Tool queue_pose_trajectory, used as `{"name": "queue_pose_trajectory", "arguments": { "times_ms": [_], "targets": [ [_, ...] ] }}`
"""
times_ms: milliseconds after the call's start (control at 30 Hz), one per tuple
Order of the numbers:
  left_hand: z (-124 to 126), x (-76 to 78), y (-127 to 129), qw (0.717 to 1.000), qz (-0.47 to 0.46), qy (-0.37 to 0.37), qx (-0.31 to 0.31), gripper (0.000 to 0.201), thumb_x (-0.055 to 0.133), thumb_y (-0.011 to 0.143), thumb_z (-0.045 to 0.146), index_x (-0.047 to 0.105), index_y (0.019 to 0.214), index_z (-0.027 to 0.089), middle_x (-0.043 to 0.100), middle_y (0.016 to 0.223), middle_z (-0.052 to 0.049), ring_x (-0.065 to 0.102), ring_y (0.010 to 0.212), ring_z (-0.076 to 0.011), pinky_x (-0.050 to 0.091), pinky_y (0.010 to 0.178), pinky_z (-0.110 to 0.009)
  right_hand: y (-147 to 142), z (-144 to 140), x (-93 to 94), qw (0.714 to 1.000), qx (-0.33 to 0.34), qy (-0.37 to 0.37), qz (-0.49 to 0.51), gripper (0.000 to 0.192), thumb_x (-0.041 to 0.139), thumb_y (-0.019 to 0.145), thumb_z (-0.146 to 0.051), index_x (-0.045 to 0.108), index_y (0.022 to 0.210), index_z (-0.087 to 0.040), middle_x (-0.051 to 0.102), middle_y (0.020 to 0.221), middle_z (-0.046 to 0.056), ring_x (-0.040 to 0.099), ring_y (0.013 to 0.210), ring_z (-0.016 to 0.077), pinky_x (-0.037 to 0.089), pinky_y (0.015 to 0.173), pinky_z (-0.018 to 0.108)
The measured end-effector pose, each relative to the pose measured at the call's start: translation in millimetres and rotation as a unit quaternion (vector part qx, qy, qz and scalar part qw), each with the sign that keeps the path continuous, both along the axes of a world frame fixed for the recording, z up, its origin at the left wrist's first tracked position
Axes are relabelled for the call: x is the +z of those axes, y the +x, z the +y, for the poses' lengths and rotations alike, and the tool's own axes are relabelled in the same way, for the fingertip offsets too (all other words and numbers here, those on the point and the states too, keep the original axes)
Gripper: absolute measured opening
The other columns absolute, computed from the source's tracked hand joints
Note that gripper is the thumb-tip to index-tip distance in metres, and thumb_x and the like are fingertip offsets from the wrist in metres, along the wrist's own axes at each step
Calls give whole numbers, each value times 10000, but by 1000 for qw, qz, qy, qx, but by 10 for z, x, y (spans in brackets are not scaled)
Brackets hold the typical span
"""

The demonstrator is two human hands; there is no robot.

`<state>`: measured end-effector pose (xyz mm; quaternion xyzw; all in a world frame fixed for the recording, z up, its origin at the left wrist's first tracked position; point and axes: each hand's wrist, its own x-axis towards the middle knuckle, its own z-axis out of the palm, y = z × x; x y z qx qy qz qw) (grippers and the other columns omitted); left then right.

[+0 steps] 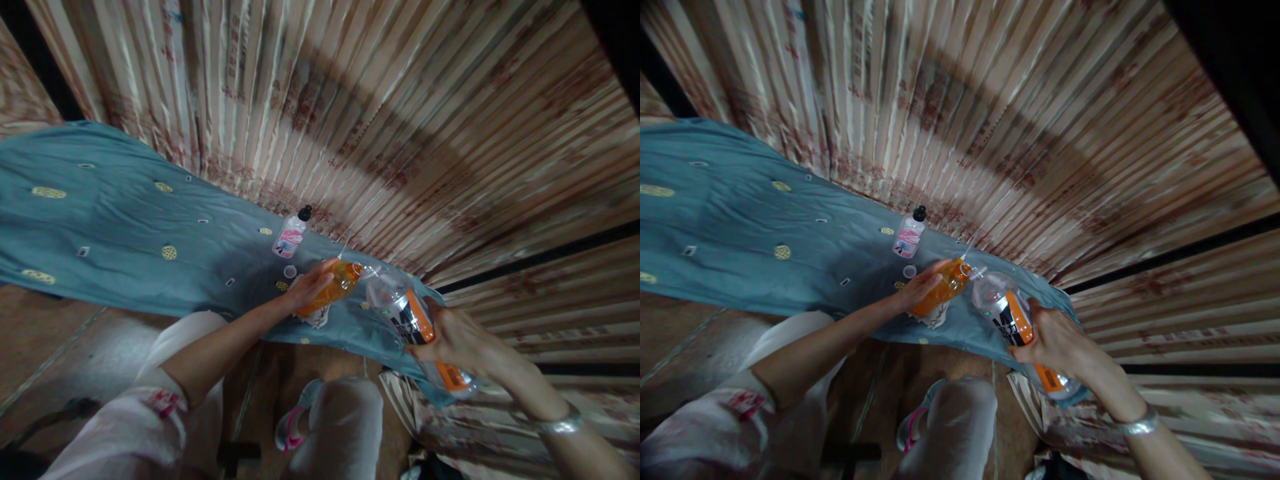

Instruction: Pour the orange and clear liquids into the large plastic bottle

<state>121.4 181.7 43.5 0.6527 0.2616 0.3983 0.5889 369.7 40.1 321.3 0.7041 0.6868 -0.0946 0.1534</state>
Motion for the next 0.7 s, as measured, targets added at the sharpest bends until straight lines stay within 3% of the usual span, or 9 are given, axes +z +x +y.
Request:
{"name": "queue_pose_trajectory", "arguments": {
  "times_ms": [100, 233, 333, 533, 700],
  "targets": [
    [-4, 3, -7, 1000, -11, -16, 1, 979, 516, 1231, 811, 514, 1990, 193, 553, 2089, -125, 506, 1959, -433, 378, 1650, -514, -3, 4, 7, 1000, -1, -1, -4, 473, 895, 791, -517, 446, 855, -383, 335, 600, -132, 453, 573, 187, 308, 606, 354],
    [-15, 5, 4, 999, -18, -34, -5, 984, 553, 1202, 845, 519, 1991, 258, 572, 2082, -70, 528, 1947, -428, 423, 1631, -505, -14, 0, 15, 1000, 0, -5, -3, 483, 884, 804, -521, 424, 851, -384, 316, 608, -134, 427, 582, 173, 295, 615, 354],
    [-16, 18, 8, 999, -16, -37, -3, 1022, 552, 1192, 868, 518, 1993, 234, 565, 2085, -85, 528, 1942, -449, 416, 1636, -528, -22, -8, 15, 1000, -8, -14, 1, 476, 869, 810, -545, 423, 867, -388, 299, 614, -138, 415, 586, 175, 292, 608, 357],
    [3, 28, -17, 1000, -14, -16, 0, 1089, 555, 1131, 990, 583, 1969, 294, 586, 2075, -38, 479, 1974, -429, 299, 1694, -518, 1, -15, -11, 1000, 2, -6, 14, 485, 878, 803, -514, 411, 837, -386, 339, 617, -121, 442, 591, 179, 321, 607, 354],
    [8, -16, -12, 1000, -23, -18, -1, 1066, 550, 1143, 991, 576, 1981, 331, 586, 2074, -18, 478, 1976, -422, 321, 1692, -538, -1, -14, -15, 1000, 2, 4, 8, 458, 869, 803, -511, 434, 868, -381, 357, 618, -120, 481, 593, 189, 319, 606, 356]
  ]
}}
